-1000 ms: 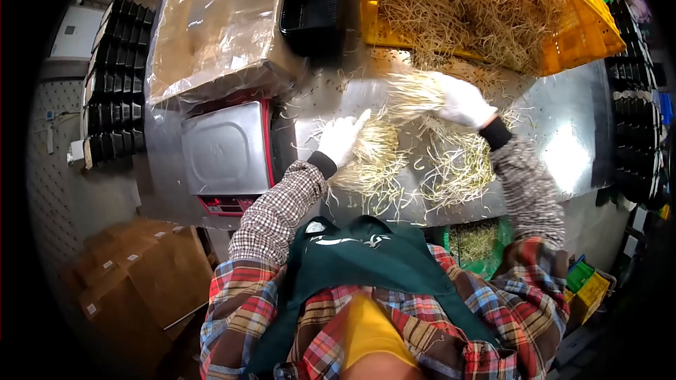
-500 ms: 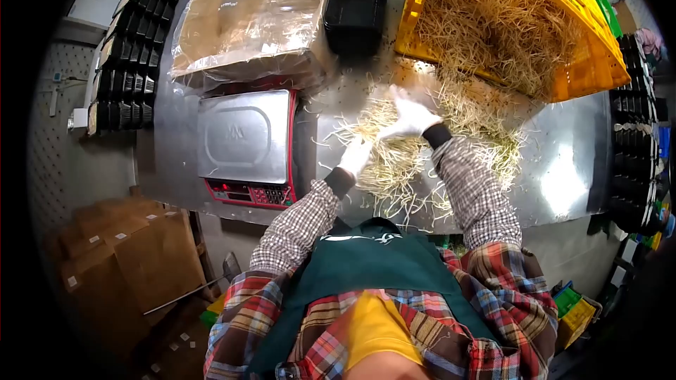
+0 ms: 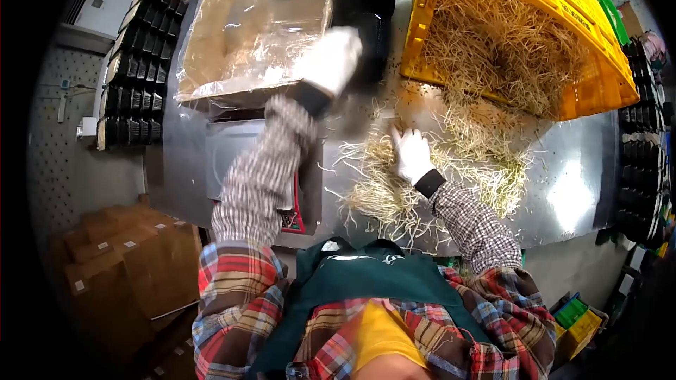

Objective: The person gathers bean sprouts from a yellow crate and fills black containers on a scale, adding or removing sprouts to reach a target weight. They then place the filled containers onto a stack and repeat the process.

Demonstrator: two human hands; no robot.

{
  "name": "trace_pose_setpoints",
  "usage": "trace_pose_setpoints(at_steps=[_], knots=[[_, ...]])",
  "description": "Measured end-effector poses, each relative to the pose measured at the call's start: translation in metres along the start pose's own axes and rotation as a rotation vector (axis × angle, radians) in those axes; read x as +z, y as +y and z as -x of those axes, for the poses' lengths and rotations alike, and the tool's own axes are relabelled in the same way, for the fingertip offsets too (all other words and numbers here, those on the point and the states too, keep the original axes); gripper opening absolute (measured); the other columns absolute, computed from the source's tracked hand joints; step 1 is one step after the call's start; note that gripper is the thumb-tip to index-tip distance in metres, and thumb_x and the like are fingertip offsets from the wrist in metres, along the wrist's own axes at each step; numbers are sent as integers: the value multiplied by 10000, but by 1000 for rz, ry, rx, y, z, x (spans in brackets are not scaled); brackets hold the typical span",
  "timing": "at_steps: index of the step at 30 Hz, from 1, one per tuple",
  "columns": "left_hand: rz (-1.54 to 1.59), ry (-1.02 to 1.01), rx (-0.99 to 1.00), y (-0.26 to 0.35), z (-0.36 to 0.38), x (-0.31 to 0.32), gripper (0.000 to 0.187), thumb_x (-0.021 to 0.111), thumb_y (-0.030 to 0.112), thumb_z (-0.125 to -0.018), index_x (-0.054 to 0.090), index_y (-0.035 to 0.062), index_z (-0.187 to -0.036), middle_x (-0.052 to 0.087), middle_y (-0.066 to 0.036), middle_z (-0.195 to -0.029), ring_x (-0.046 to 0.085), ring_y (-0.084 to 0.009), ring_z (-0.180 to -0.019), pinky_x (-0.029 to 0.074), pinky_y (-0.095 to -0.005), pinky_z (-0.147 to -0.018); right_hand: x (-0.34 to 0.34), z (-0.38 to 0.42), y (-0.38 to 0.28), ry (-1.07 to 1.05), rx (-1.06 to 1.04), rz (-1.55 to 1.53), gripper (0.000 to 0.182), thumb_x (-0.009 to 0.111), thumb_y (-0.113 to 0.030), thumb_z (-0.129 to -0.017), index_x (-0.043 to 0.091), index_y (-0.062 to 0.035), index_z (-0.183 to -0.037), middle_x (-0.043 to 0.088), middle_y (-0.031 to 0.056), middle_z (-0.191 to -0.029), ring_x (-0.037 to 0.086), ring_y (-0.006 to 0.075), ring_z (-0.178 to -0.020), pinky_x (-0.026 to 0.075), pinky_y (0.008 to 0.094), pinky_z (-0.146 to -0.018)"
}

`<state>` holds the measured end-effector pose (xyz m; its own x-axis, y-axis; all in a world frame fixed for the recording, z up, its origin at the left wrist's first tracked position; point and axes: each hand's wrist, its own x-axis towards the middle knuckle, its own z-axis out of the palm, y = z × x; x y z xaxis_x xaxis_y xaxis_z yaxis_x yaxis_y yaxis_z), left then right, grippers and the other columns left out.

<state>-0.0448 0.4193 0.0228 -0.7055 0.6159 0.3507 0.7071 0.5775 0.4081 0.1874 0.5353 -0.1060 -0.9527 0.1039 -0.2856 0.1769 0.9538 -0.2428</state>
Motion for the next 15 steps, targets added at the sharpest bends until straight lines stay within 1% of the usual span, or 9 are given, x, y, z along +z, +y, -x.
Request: trace_pose_setpoints(at_steps=[1, 3, 5, 8, 9, 10, 11, 13, 15], knots=[[-157, 90, 69, -21, -51, 16, 306, 609, 189, -907, 650, 71, -1186, 676, -180, -1052, 653, -358, -952, 540, -461, -824, 2, 2, 7, 31, -24, -1, 1069, 857, -196, -612, 319, -90, -1530, 503, 266, -1323, 580, 380, -1104, 535, 471, -901], [-395, -75, -65, -50, -90, 45, 415, 622, 179, -877, 575, 51, -1268, 681, -166, -1033, 635, -376, -968, 543, -469, -837, 0, 1, 21, 55, -34, -53, 1087, 861, -220, -620, 293, -96, -1539, 511, 271, -1309, 590, 382, -1100, 541, 462, -915], [-600, -51, 9, -69, -110, 68, 441, 671, 199, -846, 571, 10, -1231, 688, -143, -1020, 625, -329, -1029, 517, -454, -866, -7, -2, 38, 28, 5, -171, 1091, 861, -244, -640, 272, -106, -1547, 516, 263, -1305, 604, 364, -1095, 544, 456, -935], [-692, -78, -21, -62, -123, 71, 454, 752, 250, -797, 616, 13, -1160, 701, -137, -1016, 613, -290, -1051, 468, -450, -885, -13, -2, 76, -85, 97, -728, 1133, 875, -290, -661, 213, -115, -1565, 494, 221, -1388, 631, 316, -1099, 536, 435, -977], [-746, -114, -39, -60, -127, 70, 400, 752, 254, -801, 650, 34, -1119, 702, -130, -1026, 610, -287, -1056, 464, -446, -878, -12, 0, 88, -146, 156, -989, 1031, 861, -297, -711, 290, -77, -1542, 549, 190, -1375, 664, 233, -1053, 529, 404, -991], [-801, -149, -57, -59, -131, 67, 348, 751, 259, -804, 684, 54, -1077, 703, -123, -1035, 607, -283, -1060, 459, -442, -872, -9, 5, 99, -202, 93, -1494, 787, 844, -274, -760, 498, -39, -1426, 655, 140, -1256, 679, 191, -1022, 523, 363, -984], [-775, -178, -77, -58, -135, 61, 244, 741, 273, -815, 732, 99, -986, 702, -104, -1042, 604, -281, -1061, 457, -443, -861, 5, 7, 118, -277, 170, -1538, 637, 829, -253, -788, 582, -37, -1334, 687, 117, -1181, 682, 175, -1002, 524, 347, -969], [-783, -151, -80, -67, -140, 60, 222, 723, 297, -826, 754, 155, -994, 697, -81, -1060, 603, -276, -1071, 468, -436, -877, 16, 17, 135, -309, 276, -1652, 404, 807, -221, -834, 699, -38, -1177, 723, 75, -1089, 672, 154, -994, 508, 321, -946], [-698, -91, -14, -66, -139, 44, 193, 706, 296, -829, 771, 180, -969, 702, -73, -975, 625, -263, -1016, 488, -428, -851, 8, 32, 139, -245, 341, -1732, 395, 799, -209, -841, 694, -37, -1181, 718, 64, -1103, 650, 142, -1030, 486, 320, -970]])
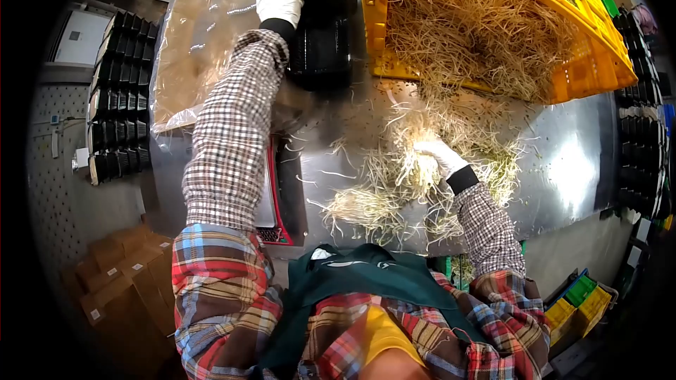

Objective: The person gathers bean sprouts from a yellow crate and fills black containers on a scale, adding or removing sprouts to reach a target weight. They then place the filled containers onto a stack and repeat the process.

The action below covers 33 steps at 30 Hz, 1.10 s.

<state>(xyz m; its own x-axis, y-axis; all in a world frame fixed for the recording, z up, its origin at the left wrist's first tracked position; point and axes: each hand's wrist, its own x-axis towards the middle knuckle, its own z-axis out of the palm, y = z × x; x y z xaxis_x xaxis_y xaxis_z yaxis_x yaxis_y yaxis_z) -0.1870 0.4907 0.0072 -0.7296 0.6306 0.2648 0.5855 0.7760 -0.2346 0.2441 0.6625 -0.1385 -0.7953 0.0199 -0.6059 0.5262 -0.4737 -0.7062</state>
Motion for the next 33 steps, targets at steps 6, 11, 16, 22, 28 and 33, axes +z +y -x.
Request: trace_pose_setpoints(at_steps=[6, 11, 16, 22, 28, 33], knots=[[1124, 170, 182, -57, 12, -45, 91, 706, 74, -826, 635, 48, -877, 707, -32, -962, 645, -137, -883, 522, -278, -833, -12, 51, -12, 77, -62, 18, 488, 803, -225, -817, 632, -66, -1245, 664, 3, -1048, 592, 111, -1027, 466, 286, -926], [1557, 122, -53, -81, 73, -111, 82, 623, -31, -842, 611, 11, -912, 663, 6, -932, 586, -78, -862, 498, -228, -800, -16, 105, -83, -98, -92, 287, 903, 836, -154, -767, 326, -56, -1505, 568, 84, -1312, 560, 141, -1142, 501, 309, -965], [1349, 330, 63, -13, 168, -133, 400, 460, -66, -842, 646, 25, -1184, 696, -75, -1088, 644, -134, -950, 515, -262, -885, 27, 130, -163, -415, -329, 978, 1042, 844, -251, -774, 203, -43, -1569, 402, 167, -1535, 448, 220, -1340, 422, 376, -1097], [1358, 44, -87, 48, 281, -96, 435, 474, -2, -880, 589, 11, -1299, 653, -204, -1245, 645, -319, -1141, 496, -363, -1000, 177, 90, -181, -420, -222, 1390, 835, 816, -309, -715, 464, -4, -1409, 702, 161, -1072, 660, 224, -940, 547, 364, -866], [1336, -24, -273, -18, 378, -71, 478, 477, 85, -909, 526, 8, -1377, 681, -201, -1125, 665, -303, -1041, 520, -394, -920, 314, 52, -92, 120, -593, 2008, 747, 738, -209, -735, 469, -87, -1422, 602, 209, -1105, 631, 358, -969, 554, 433, -779], [1758, -383, -485, -117, 448, -48, 478, 524, 129, -942, 486, -48, -1384, 617, -116, -1263, 620, -174, -1084, 530, -314, -887, 400, 15, -28, -79, -845, 1845, 520, 521, -56, -908, 440, -56, -1422, 611, 171, -1126, 628, 322, -976, 531, 432, -859]])
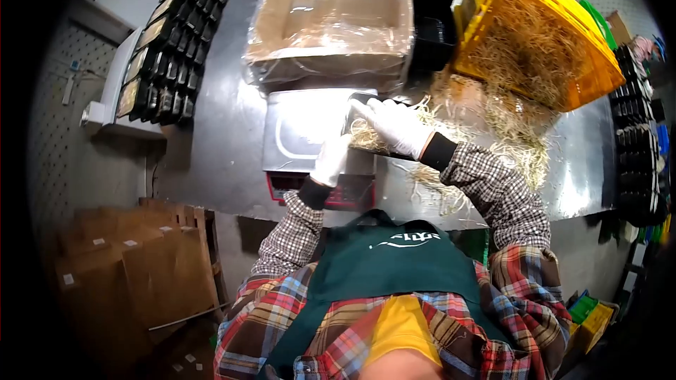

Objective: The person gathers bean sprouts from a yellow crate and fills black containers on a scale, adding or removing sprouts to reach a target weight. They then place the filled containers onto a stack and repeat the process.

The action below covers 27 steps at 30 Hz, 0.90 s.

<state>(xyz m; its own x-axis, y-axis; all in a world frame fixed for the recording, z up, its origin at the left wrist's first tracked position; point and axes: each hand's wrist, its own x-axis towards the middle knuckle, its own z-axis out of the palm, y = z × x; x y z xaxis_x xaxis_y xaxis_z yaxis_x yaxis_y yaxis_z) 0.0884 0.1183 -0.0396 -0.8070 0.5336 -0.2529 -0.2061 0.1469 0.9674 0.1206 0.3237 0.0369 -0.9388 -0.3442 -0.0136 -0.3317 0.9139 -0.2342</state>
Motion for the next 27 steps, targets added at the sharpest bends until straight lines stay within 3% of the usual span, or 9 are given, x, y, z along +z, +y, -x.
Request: trace_pose_setpoints(at_steps=[2, 4, 6, 7, 11, 14, 20, 25, 27], knots=[[-72, -6, 32, 10, 15, -32, 594, 667, 295, -912, 507, -48, -1369, 591, -222, -1312, 564, -296, -1227, 444, -382, -1030, 59, -16, -1, 299, -94, -72, 487, 514, -54, -908, 456, 2, -1389, 616, 180, -1157, 623, 318, -989, 523, 421, -888], [-777, 192, 269, 26, 28, -42, 1088, 843, 447, -726, 275, -23, -1527, 363, -245, -1539, 340, -390, -1433, 276, -468, -1182, 70, -29, -12, 236, -96, -124, 418, 498, -74, -927, 503, 37, -1330, 622, 198, -1173, 617, 322, -1026, 514, 410, -907], [-943, 133, 421, 18, 12, -60, 1149, 863, 469, -676, 271, -5, -1538, 366, -242, -1542, 327, -405, -1438, 256, -491, -1187, 65, -42, -22, 266, -184, -114, 374, 486, -104, -960, 531, 22, -1309, 626, 203, -1163, 615, 318, -1039, 509, 406, -912], [-887, 87, 412, 10, 1, -64, 1153, 881, 464, -636, 307, 16, -1530, 393, -231, -1524, 352, -401, -1420, 282, -488, -1172, 56, -50, -25, 3, -18, -331, 351, 461, -170, -1014, 538, -2, -1312, 628, 206, -1160, 611, 319, -1050, 501, 397, -920], [-1107, 92, 379, 16, -13, -67, 1063, 901, 422, -616, 407, 40, -1476, 497, -200, -1415, 440, -381, -1331, 338, -499, -1122, 66, -62, -18, -18, 73, -643, 266, 500, -207, -992, 577, -54, -1196, 642, 171, -1041, 614, 336, -916, 504, 423, -811], [-1160, 194, 409, 22, -13, -53, 951, 933, 284, -586, 500, 35, -1395, 519, -187, -1349, 492, -374, -1250, 413, -447, -1065, 69, -49, -19, 405, -334, -53, 304, 539, -196, -966, 570, -74, -1243, 627, 159, -1215, 602, 326, -995, 513, 417, -858], [-352, -455, 290, 33, -13, -137, 817, 776, 191, -814, 382, 61, -1518, 386, -178, -1560, 350, -309, -1451, 291, -424, -1192, 13, -22, 14, 139, -432, -377, 687, 662, -54, -849, 414, -92, -1488, 523, 169, -1431, 524, 353, -1284, 414, 419, -1104], [-739, -123, 589, 58, -21, -137, 692, 754, 188, -862, 453, 51, -1469, 480, -164, -1484, 473, -262, -1354, 385, -386, -1136, -19, -4, 22, 123, -94, -143, 927, 855, -224, -686, 399, -43, -1472, 464, 219, -1460, 472, 398, -1322, 417, 435, -1100], [-797, -16, 709, 66, -20, -94, 681, 729, 367, -881, 512, -8, -1406, 541, -222, -1416, 534, -341, -1300, 431, -421, -1092, -1, -5, 14, 147, -58, 23, 1006, 884, -283, -634, 382, -8, -1460, 445, 272, -1451, 501, 413, -1282, 436, 435, -1078]])
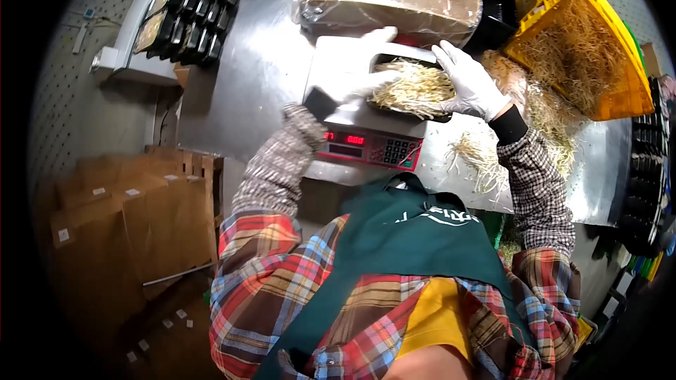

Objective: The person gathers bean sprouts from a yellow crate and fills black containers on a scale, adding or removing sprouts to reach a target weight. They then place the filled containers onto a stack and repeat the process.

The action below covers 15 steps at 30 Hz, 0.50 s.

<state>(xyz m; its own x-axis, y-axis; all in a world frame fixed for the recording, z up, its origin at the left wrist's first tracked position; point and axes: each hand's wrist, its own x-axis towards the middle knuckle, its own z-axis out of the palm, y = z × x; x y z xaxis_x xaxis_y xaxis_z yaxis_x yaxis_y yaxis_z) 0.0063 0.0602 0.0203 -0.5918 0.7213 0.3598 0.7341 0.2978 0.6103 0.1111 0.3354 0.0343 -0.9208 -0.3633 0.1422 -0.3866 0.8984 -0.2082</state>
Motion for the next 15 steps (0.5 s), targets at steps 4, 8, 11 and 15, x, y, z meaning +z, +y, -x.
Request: trace_pose_setpoints(at_steps=[4, 8, 11, 15], knots=[[4, -164, 67, 22, -4, 59, 806, 766, 427, -819, 454, 31, -1448, 495, -199, -1441, 458, -365, -1338, 341, -442, -1149, 9, 11, -17, -155, 199, 93, 797, 784, -193, -716, 427, 31, -1393, 559, 256, -1277, 619, 369, -1086, 532, 426, -902], [-53, -123, 131, 0, -1, 88, 668, 733, 353, -854, 511, 30, -1395, 573, -181, -1344, 521, -362, -1254, 398, -451, -1092, 35, 25, -7, 25, 205, 163, 225, 563, -142, -884, 633, -30, -1066, 669, 174, -876, 684, 333, -817, 565, 416, -699], [-54, -128, 127, 5, -3, 86, 599, 722, 321, -878, 539, 26, -1366, 585, -196, -1322, 521, -369, -1243, 412, -451, -1069, 33, 27, -3, 5, 188, 111, 191, 516, -181, -920, 656, -51, -920, 663, 176, -855, 675, 349, -815, 548, 431, -721], [-97, -157, 138, -5, 0, 95, 597, 713, 350, -882, 543, 13, -1345, 578, -205, -1302, 537, -366, -1223, 412, -451, -1069, 1, 38, 19, 57, 158, 24, 286, 471, -223, -956, 659, -50, -828, 652, 168, -784, 651, 358, -808, 523, 446, -753]])
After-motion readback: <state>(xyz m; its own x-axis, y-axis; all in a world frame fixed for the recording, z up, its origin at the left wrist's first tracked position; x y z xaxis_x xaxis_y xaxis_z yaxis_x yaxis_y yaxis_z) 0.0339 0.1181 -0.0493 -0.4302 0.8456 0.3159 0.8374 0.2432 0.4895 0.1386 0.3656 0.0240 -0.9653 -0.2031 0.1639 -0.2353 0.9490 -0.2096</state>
